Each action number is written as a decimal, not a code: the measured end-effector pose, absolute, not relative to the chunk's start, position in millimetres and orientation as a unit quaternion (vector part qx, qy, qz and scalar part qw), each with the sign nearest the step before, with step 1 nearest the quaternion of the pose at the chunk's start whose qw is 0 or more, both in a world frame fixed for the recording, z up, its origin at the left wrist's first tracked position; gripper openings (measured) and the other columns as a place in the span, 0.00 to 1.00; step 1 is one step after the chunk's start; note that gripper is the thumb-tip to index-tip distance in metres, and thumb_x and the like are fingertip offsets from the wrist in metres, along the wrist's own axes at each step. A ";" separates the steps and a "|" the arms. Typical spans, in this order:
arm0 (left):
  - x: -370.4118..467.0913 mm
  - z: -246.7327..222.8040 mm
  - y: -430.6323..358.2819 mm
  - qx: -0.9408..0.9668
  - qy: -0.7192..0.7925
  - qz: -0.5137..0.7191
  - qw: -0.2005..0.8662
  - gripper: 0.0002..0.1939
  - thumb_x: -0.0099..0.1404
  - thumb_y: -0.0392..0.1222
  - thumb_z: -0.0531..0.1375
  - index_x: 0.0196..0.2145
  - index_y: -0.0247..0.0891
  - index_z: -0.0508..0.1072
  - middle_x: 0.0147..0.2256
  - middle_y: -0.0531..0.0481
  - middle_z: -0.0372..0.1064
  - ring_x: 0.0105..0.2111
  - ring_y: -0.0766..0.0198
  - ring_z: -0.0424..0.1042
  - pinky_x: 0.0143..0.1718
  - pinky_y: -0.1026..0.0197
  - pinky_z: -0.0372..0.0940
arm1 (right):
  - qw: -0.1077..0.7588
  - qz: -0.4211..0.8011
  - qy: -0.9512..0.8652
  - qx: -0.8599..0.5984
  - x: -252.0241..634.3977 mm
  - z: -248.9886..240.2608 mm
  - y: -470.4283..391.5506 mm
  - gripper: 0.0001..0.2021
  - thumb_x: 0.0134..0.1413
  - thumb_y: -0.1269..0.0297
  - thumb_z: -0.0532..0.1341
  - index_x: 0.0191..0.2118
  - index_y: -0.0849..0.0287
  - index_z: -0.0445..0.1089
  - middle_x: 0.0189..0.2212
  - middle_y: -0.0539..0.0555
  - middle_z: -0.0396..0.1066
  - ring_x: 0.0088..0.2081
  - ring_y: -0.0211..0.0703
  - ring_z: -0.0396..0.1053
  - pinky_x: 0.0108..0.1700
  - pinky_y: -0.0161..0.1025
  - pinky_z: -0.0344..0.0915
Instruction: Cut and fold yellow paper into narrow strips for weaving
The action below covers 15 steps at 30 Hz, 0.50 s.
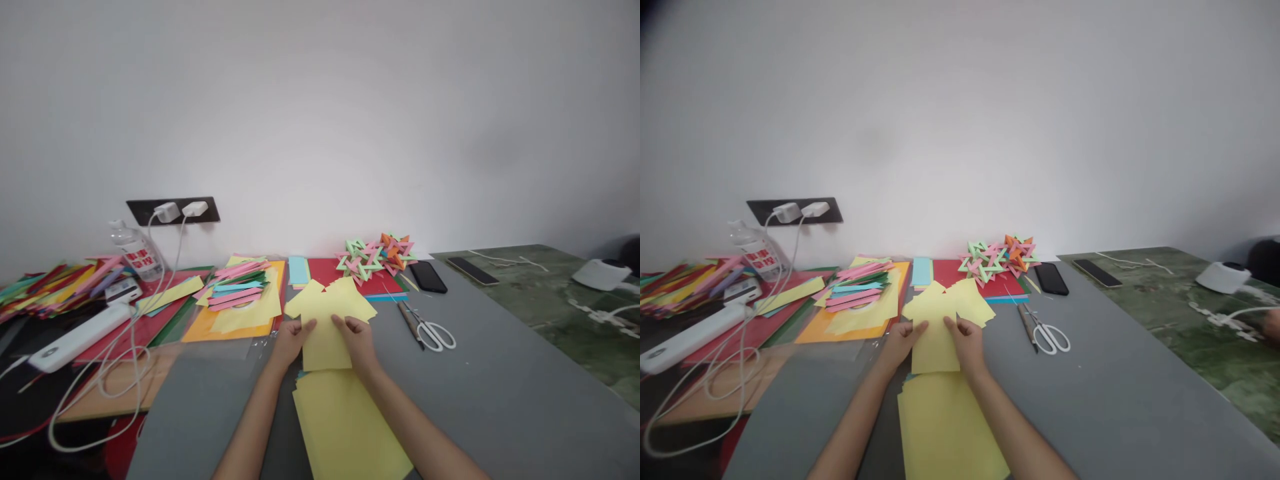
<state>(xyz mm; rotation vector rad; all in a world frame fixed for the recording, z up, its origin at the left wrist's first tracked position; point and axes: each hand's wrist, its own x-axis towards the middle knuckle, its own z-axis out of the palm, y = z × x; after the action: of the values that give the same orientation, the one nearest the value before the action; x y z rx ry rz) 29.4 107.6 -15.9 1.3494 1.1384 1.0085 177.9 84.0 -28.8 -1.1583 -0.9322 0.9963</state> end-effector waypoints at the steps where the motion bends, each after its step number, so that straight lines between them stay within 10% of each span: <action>1: 29.1 -15.8 108.0 0.561 0.482 0.423 0.523 0.22 0.42 0.58 0.61 0.13 0.33 0.68 0.13 0.53 0.62 0.16 0.68 0.61 0.17 0.67 0.53 | 0.630 0.449 -0.391 -0.499 176.3 -28.8 82.8 0.20 0.36 0.49 0.61 0.15 0.60 0.55 0.13 0.44 0.50 0.17 0.31 0.47 0.18 0.31 0.47; 15: 28.2 -16.4 108.6 0.542 0.487 0.449 0.517 0.25 0.43 0.62 0.58 0.12 0.34 0.65 0.12 0.55 0.59 0.15 0.70 0.59 0.17 0.68 0.53 | 0.654 0.450 -0.344 -0.501 171.7 -30.3 79.9 0.21 0.36 0.45 0.59 0.19 0.63 0.67 0.14 0.50 0.63 0.17 0.35 0.56 0.18 0.33 0.52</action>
<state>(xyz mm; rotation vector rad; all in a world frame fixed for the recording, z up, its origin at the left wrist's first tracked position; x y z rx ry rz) 28.2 108.6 -16.4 1.3019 1.1683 1.0778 171.7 79.9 -30.3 -1.1363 -0.7812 1.0199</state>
